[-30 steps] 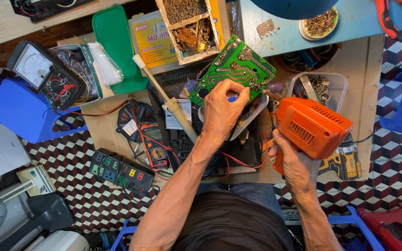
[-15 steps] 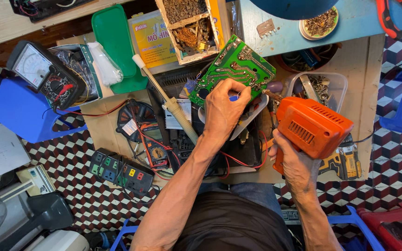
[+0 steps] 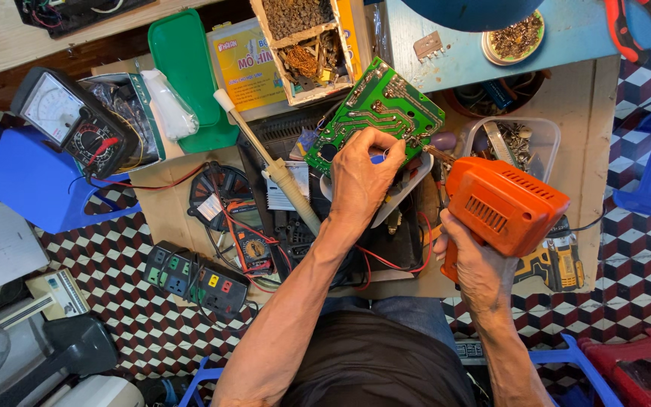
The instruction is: The person uses a heat gun to apply heat to a green circuit board, then sets it aside. They pick up a yellow circuit board and inspect it, followed by handling a metal heatsink and a small screwdriver. The person continues to manipulate the heatsink and circuit board while seated at a cluttered workbench.
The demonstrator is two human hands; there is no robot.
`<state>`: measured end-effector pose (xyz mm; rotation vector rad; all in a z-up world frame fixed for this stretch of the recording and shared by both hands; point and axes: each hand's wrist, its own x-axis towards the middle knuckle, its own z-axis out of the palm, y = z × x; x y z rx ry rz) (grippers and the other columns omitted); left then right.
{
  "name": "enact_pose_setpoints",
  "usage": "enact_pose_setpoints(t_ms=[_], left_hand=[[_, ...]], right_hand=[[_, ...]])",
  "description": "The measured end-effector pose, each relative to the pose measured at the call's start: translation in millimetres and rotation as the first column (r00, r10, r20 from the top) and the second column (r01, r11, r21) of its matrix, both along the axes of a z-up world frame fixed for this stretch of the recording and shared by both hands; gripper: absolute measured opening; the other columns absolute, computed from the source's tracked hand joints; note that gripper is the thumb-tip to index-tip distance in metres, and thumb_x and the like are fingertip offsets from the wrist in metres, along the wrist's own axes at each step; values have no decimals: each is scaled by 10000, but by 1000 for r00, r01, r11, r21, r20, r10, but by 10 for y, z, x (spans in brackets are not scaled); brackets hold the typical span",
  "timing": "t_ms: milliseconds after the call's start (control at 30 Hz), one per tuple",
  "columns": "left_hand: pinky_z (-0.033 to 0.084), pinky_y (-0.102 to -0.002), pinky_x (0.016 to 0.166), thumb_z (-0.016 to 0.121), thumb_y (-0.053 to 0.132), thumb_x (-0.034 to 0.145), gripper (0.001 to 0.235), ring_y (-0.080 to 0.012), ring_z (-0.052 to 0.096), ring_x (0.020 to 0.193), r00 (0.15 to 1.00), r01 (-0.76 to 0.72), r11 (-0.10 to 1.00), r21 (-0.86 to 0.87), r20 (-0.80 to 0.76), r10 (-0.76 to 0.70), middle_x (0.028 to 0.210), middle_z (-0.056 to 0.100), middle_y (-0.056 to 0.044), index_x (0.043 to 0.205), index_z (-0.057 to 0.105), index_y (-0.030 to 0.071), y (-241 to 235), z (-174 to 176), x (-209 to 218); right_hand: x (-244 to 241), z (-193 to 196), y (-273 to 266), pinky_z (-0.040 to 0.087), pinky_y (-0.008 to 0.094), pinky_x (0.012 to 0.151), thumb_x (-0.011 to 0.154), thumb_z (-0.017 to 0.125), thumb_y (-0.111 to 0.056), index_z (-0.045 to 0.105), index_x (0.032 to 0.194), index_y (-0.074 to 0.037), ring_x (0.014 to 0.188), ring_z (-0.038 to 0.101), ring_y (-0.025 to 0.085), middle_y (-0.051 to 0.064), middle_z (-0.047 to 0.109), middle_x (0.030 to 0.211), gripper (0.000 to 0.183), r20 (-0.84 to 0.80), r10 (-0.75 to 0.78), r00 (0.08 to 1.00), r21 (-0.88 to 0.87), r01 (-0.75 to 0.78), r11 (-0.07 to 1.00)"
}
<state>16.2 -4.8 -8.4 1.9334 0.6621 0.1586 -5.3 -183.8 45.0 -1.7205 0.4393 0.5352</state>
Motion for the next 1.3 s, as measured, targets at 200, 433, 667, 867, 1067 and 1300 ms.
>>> enact_pose_setpoints(t_ms=[200,433,667,867,1067,1300], left_hand=[[571,-329,727,773,219,873,177,-198,737,786,1000,4,1000,-15,-25,-4,878,750,-84,875,709,54,53,43,-108],[573,-270,657,750,263,903,246,-113,721,740,982,-125,946,-300,-173,75,830,750,-42,968,731,26,271,40,-503],[639,-281,630,741,262,901,299,-133,706,708,935,-282,684,-673,-354,37,815,713,-70,987,710,-23,95,35,-1088],[550,-247,644,747,315,884,326,-114,684,702,909,-168,715,-679,-387,-154,802,737,-67,951,739,-4,-287,53,-1430],[517,-227,715,741,340,889,317,-72,640,786,898,-50,741,-669,-355,-260,865,726,-18,985,761,39,-556,222,-1489],[532,-245,819,732,292,889,314,-66,649,893,951,-49,608,-792,-224,-215,996,709,-9,1098,724,58,-528,439,-1607]], right_hand=[[-74,19,-99,548,272,555,970,697,-103,675,1060,8,608,640,138,70,655,724,144,17,-2,1000,87,0,996],[-241,53,-521,552,250,699,1039,663,-91,676,1153,10,710,639,140,60,682,817,154,300,99,949,-136,-60,989],[-346,-6,-1298,528,431,901,1001,792,-164,581,1223,18,1033,674,335,196,666,1130,355,558,511,654,-748,131,651],[-101,-595,-1446,489,547,875,830,802,-160,533,1249,0,1051,618,463,222,637,1139,523,282,404,870,-880,67,470],[161,-972,-1134,450,558,928,814,720,-75,514,1373,-1,1150,559,466,255,583,1232,601,252,459,852,-837,-46,546],[-278,-747,-1402,474,473,1001,966,685,-120,475,1478,45,1181,579,394,257,544,1331,578,391,449,803,-719,-38,694]])
